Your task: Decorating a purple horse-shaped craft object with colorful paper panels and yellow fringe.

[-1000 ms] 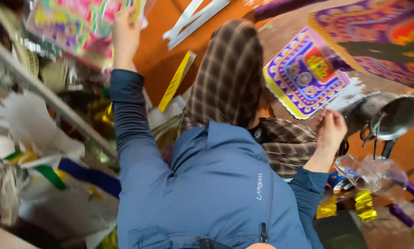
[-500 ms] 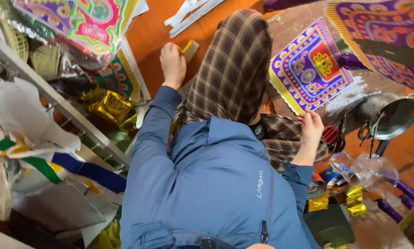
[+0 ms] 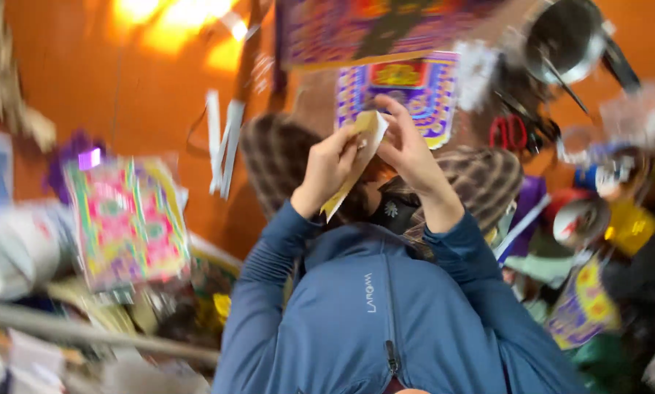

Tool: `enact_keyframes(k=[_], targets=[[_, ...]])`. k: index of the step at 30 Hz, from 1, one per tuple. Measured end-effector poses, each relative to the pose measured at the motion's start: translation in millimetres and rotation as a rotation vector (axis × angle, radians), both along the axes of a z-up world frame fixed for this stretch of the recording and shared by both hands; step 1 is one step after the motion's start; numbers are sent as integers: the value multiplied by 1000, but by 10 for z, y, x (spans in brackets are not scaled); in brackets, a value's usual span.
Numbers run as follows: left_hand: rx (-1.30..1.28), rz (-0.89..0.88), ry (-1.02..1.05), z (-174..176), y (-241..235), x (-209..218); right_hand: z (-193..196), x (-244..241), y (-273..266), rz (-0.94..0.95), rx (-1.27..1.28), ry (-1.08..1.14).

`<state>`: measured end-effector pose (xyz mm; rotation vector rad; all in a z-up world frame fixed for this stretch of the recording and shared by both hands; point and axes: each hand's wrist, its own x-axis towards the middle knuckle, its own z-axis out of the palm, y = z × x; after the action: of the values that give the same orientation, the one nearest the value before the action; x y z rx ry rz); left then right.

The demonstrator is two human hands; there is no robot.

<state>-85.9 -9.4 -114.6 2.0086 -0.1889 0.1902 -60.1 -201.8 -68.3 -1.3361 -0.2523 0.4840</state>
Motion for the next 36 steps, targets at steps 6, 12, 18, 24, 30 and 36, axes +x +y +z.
enact_keyframes(k=[6,12,18,24,30,36], targets=[[-393,-337,387,-1000,-459,94,-910,206,-629,-672,-205,-39],[-587,-380,853,-1535,-733,110,-1484,653,-1294,-897,-369,-21],[-683,-98,891,-2244,-781,555,-1589,1279,-2739,-791,-1132,-444],[-578,-10,847,-2341,-805,632,-1621,1068,-2983,-670,-1504,107],[-537,55,902,-2222,-847,667,-1821,628,-2320,-984,-1076,-139],[-476,97,862,-2683,-827,602,-2382,727,-2493,-1019,-231,362]])
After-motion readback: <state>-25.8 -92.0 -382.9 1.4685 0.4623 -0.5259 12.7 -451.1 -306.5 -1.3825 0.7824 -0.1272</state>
